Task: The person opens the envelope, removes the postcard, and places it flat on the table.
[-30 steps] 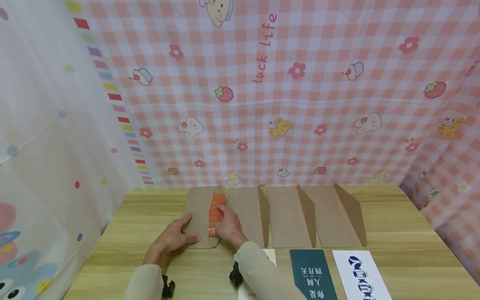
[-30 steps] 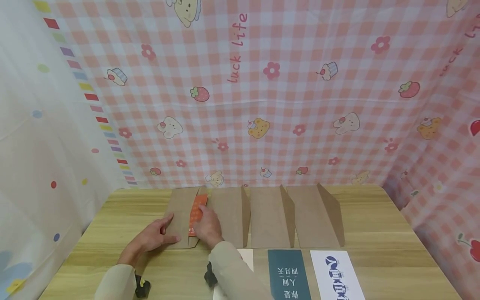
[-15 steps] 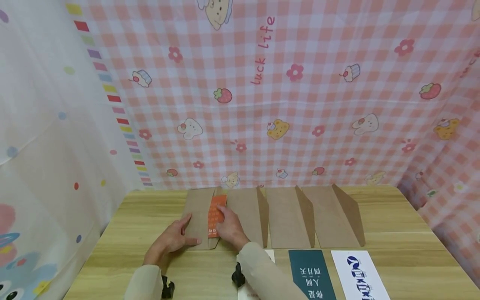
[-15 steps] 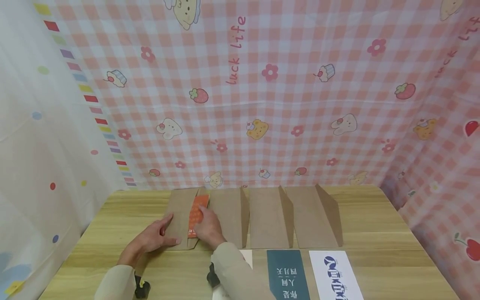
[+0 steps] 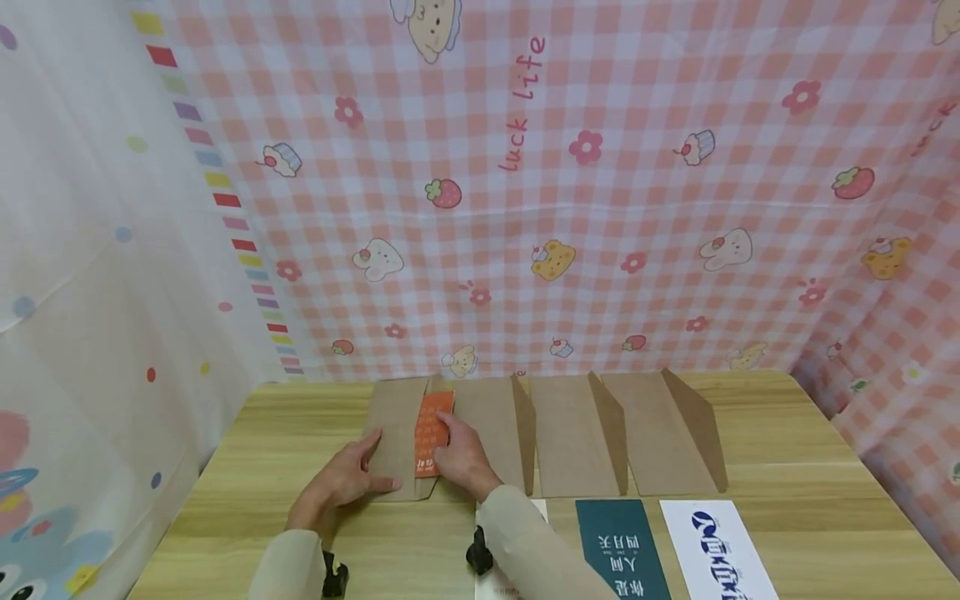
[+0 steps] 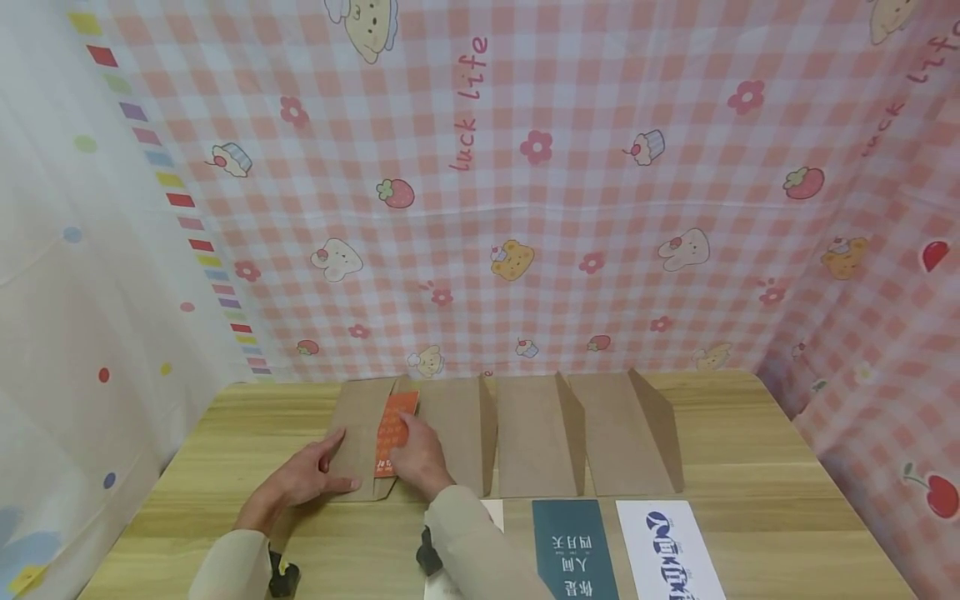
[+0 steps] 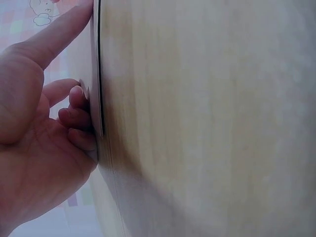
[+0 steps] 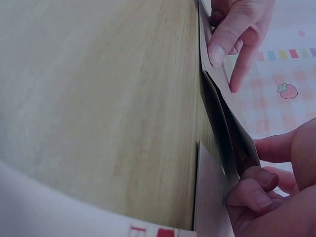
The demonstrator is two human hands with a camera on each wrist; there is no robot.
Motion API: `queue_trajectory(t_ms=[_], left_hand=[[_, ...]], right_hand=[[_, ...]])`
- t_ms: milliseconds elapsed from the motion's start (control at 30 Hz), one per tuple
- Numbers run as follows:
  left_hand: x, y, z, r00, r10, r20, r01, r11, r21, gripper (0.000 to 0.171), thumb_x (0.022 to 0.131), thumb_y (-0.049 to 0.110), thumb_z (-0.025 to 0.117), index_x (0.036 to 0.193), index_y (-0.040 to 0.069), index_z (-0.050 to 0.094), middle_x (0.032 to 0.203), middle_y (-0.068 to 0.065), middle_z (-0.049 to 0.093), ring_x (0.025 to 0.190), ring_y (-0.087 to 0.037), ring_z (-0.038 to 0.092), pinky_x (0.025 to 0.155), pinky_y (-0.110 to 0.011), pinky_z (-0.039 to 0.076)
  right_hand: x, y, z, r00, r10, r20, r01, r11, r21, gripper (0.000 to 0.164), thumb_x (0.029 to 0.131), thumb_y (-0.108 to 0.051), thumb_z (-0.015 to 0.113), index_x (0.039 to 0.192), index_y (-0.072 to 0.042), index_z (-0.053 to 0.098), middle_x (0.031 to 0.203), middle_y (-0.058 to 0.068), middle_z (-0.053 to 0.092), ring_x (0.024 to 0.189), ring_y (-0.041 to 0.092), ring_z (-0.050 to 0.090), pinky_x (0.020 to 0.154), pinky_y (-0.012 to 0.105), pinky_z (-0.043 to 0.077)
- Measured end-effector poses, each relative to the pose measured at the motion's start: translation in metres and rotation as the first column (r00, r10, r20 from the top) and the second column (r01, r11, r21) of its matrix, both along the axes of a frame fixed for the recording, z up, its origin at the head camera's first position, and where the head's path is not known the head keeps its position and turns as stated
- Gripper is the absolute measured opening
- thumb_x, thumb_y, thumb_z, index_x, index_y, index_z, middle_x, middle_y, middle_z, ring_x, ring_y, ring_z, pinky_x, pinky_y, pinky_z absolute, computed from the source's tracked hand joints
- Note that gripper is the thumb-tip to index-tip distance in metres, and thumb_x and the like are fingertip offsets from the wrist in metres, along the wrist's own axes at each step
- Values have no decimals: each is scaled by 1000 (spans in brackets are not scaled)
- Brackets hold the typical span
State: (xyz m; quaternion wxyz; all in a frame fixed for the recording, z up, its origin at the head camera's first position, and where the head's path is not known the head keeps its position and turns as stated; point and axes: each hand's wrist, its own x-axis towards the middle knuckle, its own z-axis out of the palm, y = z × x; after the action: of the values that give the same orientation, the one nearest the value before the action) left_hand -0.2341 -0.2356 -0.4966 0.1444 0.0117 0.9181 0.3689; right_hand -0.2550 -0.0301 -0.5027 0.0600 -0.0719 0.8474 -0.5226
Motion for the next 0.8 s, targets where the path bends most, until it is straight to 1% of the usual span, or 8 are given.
queue_trajectory(t_ms=[133, 367, 600, 800], left_hand=[[0, 1, 0, 1000, -3, 0, 3, 1000, 0, 105, 77, 32, 85, 156, 1, 22, 158, -32, 21, 144, -48, 24, 115, -61, 24], [-1, 1, 0, 1000, -7, 0, 6, 1000, -26, 106, 77, 35, 85, 156, 1, 23, 157, -32, 23, 144, -48, 25, 114, -61, 25], [-1, 0, 0, 1000, -15, -9, 15, 1000, -25, 106, 77, 33, 85, 156, -1, 22, 156, -32, 24, 143, -47, 27, 114, -60, 27], [-1, 0, 1, 999, -32, -6, 32, 999, -28, 106, 77, 32, 85, 156, -1, 22, 155, -34, 24, 142, -47, 29, 113, -59, 28]], right_hand=[[1, 1, 0, 1000, 1, 2, -1, 1000, -6, 61, 84, 8, 56, 144, -2, 48, 145, 19, 51, 135, 34, 46, 110, 50, 40], [2, 4, -1, 999, 8, -44, -9, 1000, -9, 63, 81, 9, 56, 142, 0, 49, 142, 21, 53, 132, 35, 49, 109, 49, 41], [1, 8, -1, 1000, -1, -26, 0, 1000, -30, 64, 81, 9, 56, 143, -2, 49, 142, 20, 53, 126, 31, 52, 106, 48, 43], [2, 12, 2, 999, 14, -52, -15, 999, -28, 63, 80, 8, 57, 142, 1, 49, 140, 22, 54, 124, 32, 54, 105, 49, 44]])
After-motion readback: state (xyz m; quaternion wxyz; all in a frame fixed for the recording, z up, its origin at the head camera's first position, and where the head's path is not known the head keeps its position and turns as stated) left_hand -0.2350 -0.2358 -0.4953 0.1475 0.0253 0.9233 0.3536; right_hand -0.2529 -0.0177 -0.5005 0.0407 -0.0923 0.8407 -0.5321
